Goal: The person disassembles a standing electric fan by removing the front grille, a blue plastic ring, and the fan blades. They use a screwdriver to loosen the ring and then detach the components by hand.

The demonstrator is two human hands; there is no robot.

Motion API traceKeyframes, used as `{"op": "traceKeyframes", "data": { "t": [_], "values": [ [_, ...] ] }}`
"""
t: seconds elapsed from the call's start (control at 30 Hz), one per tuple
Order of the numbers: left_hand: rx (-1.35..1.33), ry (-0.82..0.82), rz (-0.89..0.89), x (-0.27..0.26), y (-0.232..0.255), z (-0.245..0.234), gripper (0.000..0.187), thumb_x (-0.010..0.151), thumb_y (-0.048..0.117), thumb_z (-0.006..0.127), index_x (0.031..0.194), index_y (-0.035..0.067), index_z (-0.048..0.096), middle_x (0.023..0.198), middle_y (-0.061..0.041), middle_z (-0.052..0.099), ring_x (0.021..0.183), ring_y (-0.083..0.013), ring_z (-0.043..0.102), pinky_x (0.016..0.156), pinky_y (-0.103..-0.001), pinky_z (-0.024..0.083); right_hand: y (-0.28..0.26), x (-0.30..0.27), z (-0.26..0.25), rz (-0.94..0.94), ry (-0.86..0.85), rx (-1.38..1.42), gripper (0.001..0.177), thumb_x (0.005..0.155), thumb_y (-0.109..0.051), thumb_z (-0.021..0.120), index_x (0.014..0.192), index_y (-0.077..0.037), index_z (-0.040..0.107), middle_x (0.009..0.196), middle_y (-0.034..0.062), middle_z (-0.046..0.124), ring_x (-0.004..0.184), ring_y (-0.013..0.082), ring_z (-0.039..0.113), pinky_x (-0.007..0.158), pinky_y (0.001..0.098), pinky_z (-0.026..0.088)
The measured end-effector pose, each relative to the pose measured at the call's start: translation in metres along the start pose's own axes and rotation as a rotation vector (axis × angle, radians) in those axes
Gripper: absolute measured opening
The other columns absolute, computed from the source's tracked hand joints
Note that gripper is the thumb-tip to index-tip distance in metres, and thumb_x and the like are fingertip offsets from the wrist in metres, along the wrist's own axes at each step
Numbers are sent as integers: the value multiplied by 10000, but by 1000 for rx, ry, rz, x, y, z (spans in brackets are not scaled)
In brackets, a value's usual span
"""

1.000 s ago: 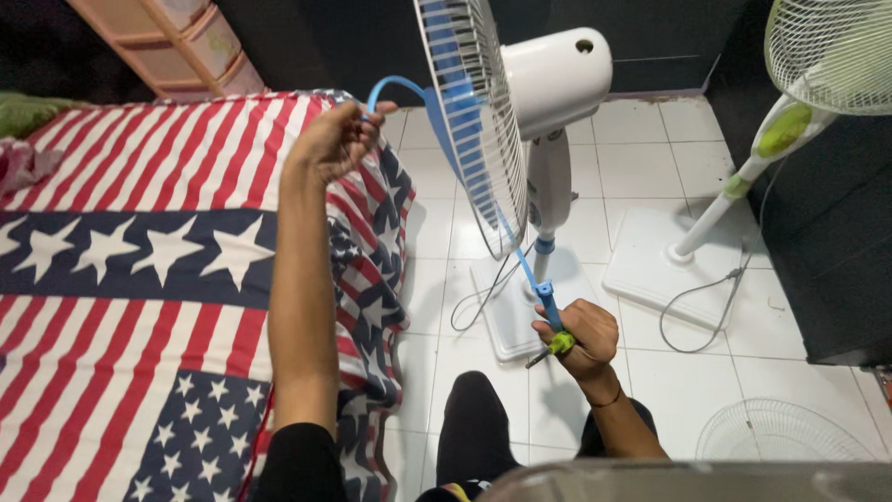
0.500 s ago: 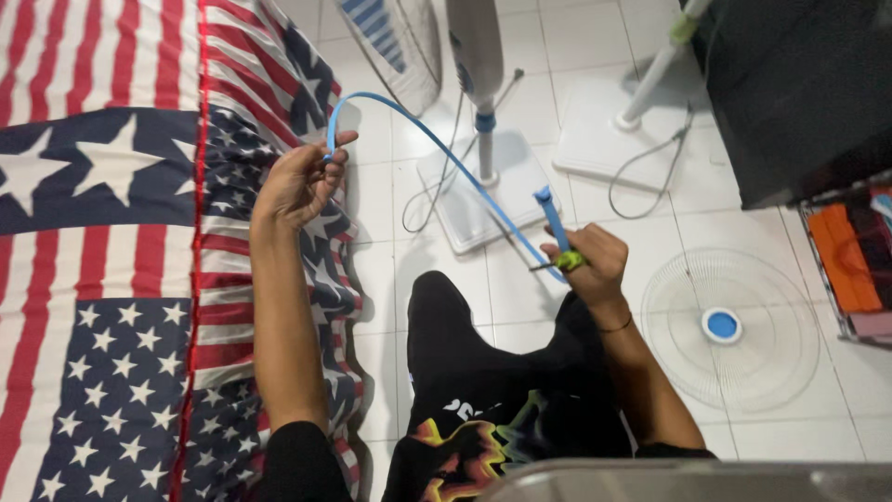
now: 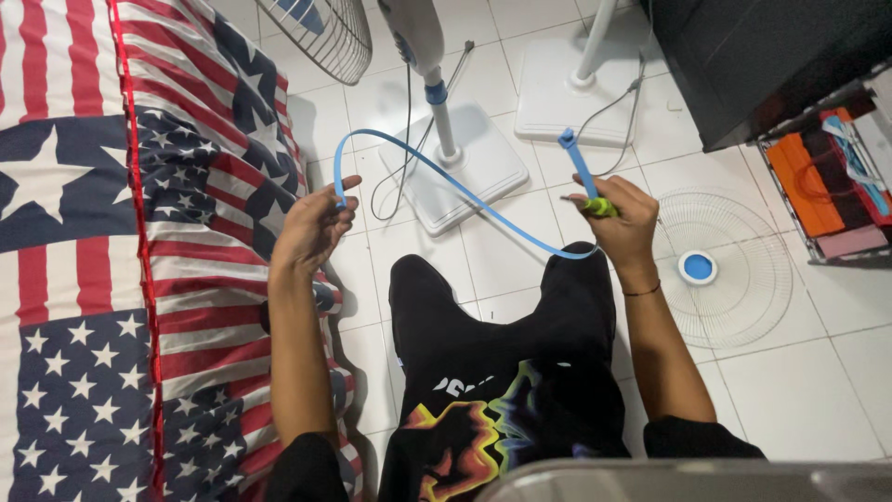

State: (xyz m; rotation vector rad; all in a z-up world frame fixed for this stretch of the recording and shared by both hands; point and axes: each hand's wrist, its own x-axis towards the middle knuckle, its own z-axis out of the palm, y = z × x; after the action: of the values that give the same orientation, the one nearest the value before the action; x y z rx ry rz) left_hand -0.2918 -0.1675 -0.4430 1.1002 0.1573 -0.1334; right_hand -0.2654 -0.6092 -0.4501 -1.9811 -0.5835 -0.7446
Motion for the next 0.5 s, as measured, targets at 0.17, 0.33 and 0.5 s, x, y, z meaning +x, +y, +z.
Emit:
{"op": "traceKeyframes", "data": {
  "t": [0.17,0.33,0.5],
  "values": [
    [54,8,-8,-7,-17,15,426,1022,80,472,1401,-114,475,902,-105,629,705,-101,596,616,-195,534,-2,-1,-16,37,15,-63,313,835,-77,899,1122,-32,782,785,53,643,676,139,589,595,304,447],
    [22,40,-20,-1,-35,25,422,1049,126,478,1413,-87,459,941,-146,652,708,-122,607,625,-204,537,7,-11,-41,39,14,-198,295,840,-129,921,1094,-55,791,782,37,652,666,144,600,586,311,448],
    [-57,0,-39,19,-45,41,521,991,26,466,1482,-123,376,1009,-182,651,742,-134,602,641,-213,532,16,-19,-66,106,-15,-278,282,848,-172,917,1086,-74,800,789,30,662,648,144,601,569,313,437]
  ]
}}
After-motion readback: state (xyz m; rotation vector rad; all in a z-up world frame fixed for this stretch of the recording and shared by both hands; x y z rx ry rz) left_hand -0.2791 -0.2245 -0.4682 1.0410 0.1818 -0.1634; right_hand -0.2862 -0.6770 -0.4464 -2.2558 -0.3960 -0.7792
